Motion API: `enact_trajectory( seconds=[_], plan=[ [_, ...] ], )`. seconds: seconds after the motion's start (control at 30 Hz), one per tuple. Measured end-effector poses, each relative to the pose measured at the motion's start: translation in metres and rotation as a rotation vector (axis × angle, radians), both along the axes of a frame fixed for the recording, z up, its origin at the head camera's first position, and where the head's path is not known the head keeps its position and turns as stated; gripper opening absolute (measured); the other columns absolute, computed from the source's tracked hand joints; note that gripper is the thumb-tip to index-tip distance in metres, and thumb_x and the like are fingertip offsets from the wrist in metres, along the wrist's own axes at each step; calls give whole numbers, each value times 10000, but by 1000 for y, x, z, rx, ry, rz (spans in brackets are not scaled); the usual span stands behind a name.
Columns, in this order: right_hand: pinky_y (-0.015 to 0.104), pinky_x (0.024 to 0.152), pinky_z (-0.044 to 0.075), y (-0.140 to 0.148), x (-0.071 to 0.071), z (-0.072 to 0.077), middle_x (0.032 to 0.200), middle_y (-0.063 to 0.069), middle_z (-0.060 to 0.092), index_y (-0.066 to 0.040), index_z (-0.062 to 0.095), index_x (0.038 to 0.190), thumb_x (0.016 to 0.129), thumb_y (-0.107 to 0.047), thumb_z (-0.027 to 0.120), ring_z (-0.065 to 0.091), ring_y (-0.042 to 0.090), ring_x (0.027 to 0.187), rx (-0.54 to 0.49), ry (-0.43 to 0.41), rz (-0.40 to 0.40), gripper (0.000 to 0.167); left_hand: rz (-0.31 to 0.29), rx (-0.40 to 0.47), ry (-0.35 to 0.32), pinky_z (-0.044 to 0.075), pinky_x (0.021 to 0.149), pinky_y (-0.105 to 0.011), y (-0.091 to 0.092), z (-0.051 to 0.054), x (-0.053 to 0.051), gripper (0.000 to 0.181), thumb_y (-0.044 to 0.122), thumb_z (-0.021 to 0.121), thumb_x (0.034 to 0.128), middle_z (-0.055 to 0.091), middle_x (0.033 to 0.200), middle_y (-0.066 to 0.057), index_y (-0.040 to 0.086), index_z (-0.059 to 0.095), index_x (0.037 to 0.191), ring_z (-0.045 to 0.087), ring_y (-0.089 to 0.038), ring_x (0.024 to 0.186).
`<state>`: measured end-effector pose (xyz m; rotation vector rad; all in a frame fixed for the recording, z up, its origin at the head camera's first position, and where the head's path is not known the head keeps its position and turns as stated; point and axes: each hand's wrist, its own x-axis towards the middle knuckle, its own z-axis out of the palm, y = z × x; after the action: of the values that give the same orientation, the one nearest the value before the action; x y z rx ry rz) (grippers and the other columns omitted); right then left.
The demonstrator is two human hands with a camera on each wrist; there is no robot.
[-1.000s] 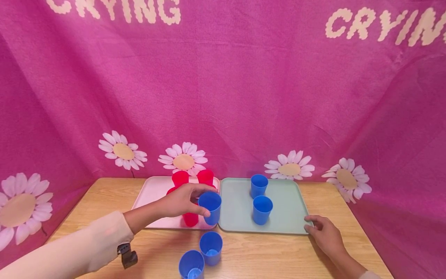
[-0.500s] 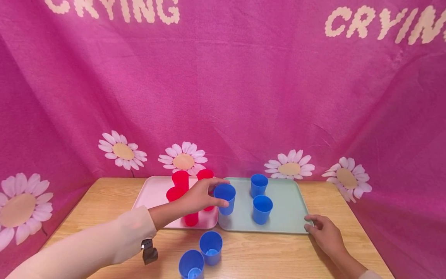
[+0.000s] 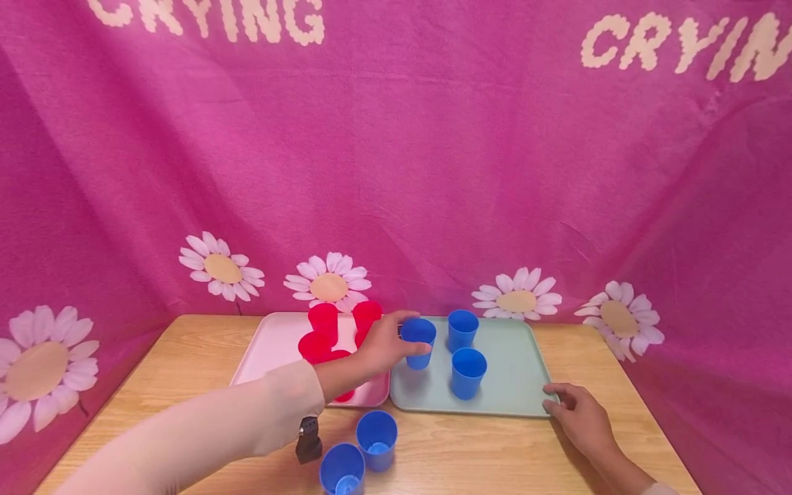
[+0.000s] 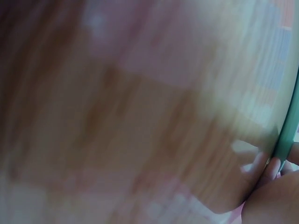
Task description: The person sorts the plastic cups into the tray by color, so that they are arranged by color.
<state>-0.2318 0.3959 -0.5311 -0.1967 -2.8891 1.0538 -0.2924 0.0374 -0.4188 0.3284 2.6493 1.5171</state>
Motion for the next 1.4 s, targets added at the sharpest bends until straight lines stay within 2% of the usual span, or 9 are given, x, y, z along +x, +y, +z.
enact_trajectory(
  seconds=[0.2,0.43,0.57,0.83,1.07,1.3,1.4],
  plan=[
    [465,903,466,2,1,0,1296,318,588,34,660,1297,991,-230,691,579,342,1094,-6,-31,3,405,77,0,4,599,909,-477,17,-7,-7,676,192,864,845,631,1355,-161,56,569,1437,606,-378,1248],
    [449,891,471,2,1,-1,1297,320,598,29,668,1287,986,-218,696,586,347,1109,2,-19,5,391,185,-11,-21,604,902,-465,33,-15,-21,659,186,867,842,650,1313,-152,70,576,1421,627,-362,1218],
    [429,878,475,3,2,-1,1285,312,612,18,680,1279,979,-222,707,599,334,1096,7,-9,8,385,225,-21,-39,596,921,-471,39,-18,-28,663,194,864,845,653,1315,-142,76,568,1426,620,-354,1230],
    [395,861,467,3,2,-3,1280,299,624,3,695,1263,967,-224,722,602,283,1058,9,0,1,374,260,-44,-47,577,962,-480,46,-21,-37,658,183,854,855,642,1324,-144,65,553,1429,596,-348,1261],
    [402,865,464,3,0,-3,1270,290,617,3,687,1275,972,-220,720,583,300,1053,0,-9,-7,378,282,-68,-56,568,983,-465,48,-20,-43,650,179,846,863,642,1311,-150,44,543,1422,596,-341,1260],
    [361,827,456,2,0,-3,1233,275,633,-3,702,1249,957,-208,731,579,271,1013,16,14,-7,358,283,-106,-81,585,953,-436,53,-23,-46,612,184,855,851,643,1253,-141,48,546,1362,601,-323,1235],
    [352,820,456,2,0,-3,1230,273,638,-7,708,1240,953,-209,734,583,263,1006,21,18,-5,352,291,-113,-71,589,942,-425,56,-24,-48,584,188,861,844,647,1220,-139,45,557,1322,609,-315,1214]
  ],
)
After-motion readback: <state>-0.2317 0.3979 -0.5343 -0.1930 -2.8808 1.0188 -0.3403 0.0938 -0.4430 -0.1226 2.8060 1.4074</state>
